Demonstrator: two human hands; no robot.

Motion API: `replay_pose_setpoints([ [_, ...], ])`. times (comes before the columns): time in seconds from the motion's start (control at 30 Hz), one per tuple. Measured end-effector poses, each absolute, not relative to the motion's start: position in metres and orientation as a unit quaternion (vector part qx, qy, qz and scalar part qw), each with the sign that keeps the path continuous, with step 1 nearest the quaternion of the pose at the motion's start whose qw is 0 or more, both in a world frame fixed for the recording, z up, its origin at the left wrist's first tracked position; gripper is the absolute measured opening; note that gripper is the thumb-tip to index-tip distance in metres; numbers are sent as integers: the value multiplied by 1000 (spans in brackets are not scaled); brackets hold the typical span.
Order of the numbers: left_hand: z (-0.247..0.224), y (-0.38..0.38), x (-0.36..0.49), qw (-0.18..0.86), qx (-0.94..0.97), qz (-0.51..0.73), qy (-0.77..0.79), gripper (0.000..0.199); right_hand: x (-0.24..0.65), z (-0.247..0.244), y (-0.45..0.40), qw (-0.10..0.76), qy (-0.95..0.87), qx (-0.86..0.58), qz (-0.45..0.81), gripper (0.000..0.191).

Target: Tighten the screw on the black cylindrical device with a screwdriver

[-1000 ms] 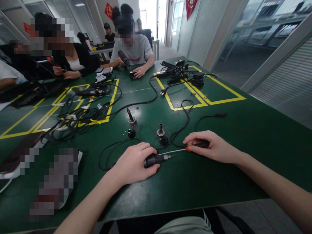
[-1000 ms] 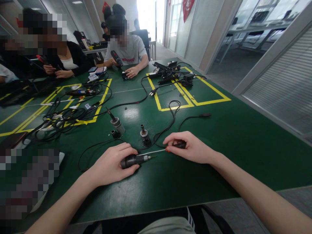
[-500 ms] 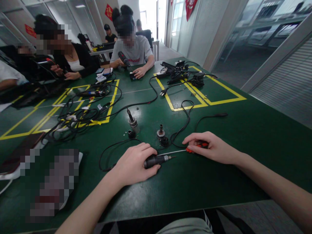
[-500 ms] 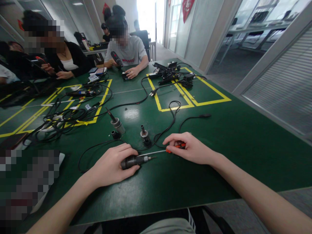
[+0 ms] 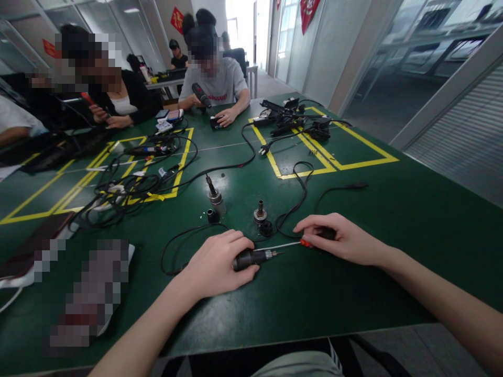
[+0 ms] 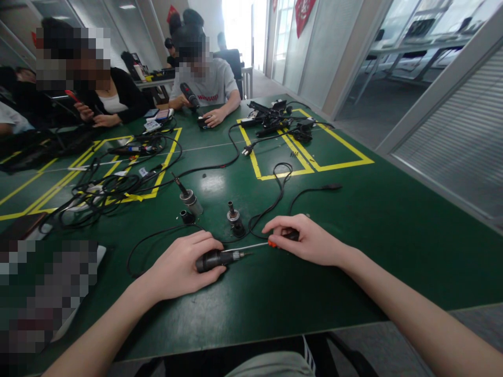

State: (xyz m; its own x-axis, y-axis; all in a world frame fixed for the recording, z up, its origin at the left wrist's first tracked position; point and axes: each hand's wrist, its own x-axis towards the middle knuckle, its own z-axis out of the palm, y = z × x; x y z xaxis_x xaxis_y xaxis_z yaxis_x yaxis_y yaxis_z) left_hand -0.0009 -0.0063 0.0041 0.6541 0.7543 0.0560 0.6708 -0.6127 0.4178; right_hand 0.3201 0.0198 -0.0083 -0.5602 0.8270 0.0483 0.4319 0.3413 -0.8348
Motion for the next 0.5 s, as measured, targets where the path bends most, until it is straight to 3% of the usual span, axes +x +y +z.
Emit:
replay_pose_setpoints([
  [0.2, 4, -6, -1, 182, 890, 114, 403, 15, 319, -8, 20, 250, -785, -412, 389, 34],
  [0.37, 4, -7, 0, 184, 888, 114, 405, 15, 318, -8, 22, 231, -803, -406, 371, 45],
  [0.5, 4, -7, 0, 185, 889, 112, 403, 16, 319, -10, 21, 231, -793, -405, 391, 40],
])
